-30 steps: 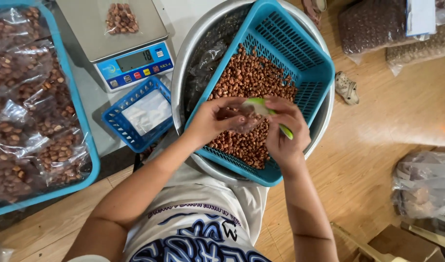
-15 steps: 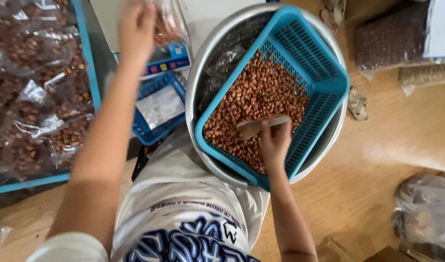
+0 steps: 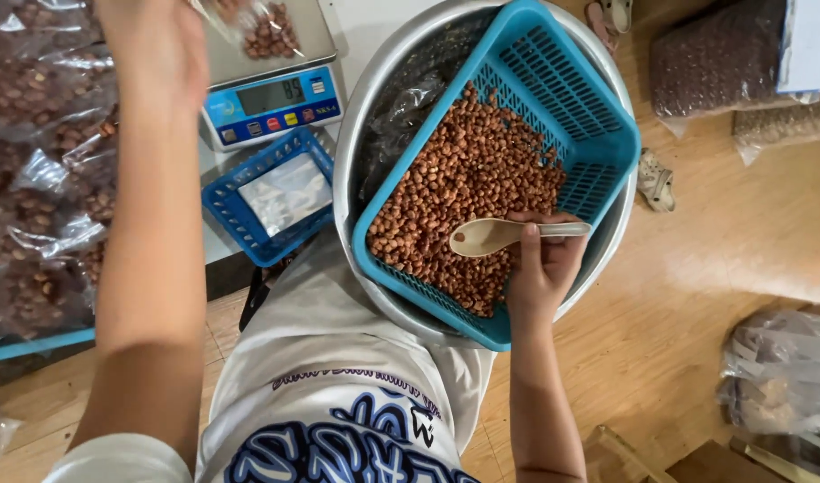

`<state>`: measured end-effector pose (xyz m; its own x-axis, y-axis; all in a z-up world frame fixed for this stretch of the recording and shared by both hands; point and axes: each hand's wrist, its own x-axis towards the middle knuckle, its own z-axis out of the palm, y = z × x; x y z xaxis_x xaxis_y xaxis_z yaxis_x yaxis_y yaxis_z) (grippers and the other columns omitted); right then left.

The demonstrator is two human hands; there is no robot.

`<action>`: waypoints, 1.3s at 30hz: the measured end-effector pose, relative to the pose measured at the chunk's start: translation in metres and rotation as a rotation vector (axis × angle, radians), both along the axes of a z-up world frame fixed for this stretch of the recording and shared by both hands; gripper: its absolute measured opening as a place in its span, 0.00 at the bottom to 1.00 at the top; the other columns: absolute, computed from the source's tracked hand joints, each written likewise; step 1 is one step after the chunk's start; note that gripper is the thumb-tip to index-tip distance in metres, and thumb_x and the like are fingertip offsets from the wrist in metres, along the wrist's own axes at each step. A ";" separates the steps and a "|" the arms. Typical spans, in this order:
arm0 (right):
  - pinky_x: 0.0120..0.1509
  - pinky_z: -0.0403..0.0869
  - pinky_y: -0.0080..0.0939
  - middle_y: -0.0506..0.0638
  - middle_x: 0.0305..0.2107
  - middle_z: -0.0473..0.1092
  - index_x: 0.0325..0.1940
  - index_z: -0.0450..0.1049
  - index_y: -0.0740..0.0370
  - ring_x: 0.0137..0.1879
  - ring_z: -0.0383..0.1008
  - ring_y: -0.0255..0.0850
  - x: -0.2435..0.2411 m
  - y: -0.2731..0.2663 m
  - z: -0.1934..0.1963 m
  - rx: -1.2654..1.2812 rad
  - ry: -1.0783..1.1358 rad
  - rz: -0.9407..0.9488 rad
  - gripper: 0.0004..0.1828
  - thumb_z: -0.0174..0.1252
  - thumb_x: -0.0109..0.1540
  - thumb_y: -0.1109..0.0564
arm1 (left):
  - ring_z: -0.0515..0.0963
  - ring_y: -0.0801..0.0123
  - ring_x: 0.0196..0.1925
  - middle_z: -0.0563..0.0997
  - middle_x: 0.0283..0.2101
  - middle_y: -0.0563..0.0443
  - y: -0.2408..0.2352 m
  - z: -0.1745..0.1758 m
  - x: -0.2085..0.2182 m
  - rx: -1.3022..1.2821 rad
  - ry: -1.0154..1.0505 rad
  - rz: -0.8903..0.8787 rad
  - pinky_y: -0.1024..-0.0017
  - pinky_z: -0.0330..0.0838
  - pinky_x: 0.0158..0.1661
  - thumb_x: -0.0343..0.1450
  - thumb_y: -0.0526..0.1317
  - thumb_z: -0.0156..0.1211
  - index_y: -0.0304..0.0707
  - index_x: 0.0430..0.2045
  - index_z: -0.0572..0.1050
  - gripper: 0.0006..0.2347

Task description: The person scoops peanuts from a blue basket into small plastic bags using a spoon, places each filled bag on a digital scale, and then moves the bag to a tray. The process is repeated multiple times.

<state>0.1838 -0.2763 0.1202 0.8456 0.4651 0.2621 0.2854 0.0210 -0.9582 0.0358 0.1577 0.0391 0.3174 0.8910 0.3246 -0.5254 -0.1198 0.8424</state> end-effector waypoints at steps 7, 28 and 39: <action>0.54 0.76 0.44 0.64 0.43 0.73 0.55 0.55 0.59 0.47 0.74 0.46 -0.005 0.017 0.041 0.007 -0.374 -0.101 0.13 0.54 0.73 0.60 | 0.84 0.65 0.24 0.85 0.32 0.47 -0.194 0.115 -0.030 -0.453 0.423 -0.764 0.72 0.76 0.24 0.65 0.51 0.64 0.41 0.49 0.70 0.22; 0.53 0.80 0.48 0.67 0.46 0.74 0.55 0.59 0.74 0.50 0.79 0.55 -0.033 0.000 0.010 -0.239 -0.526 0.030 0.10 0.52 0.74 0.65 | 0.62 0.32 0.70 0.60 0.73 0.34 -0.038 0.021 -0.215 0.796 1.435 0.613 0.34 0.64 0.60 0.84 0.38 0.59 0.25 0.59 0.72 0.14; 0.50 0.70 0.63 0.63 0.33 0.73 0.49 0.74 0.68 0.43 0.74 0.63 0.135 -0.054 -0.077 -0.881 -0.734 -0.030 0.17 0.58 0.56 0.64 | 0.73 0.42 0.57 0.76 0.53 0.39 -0.117 0.014 -0.102 0.700 1.215 0.071 0.51 0.60 0.59 0.75 0.38 0.67 0.42 0.54 0.73 0.14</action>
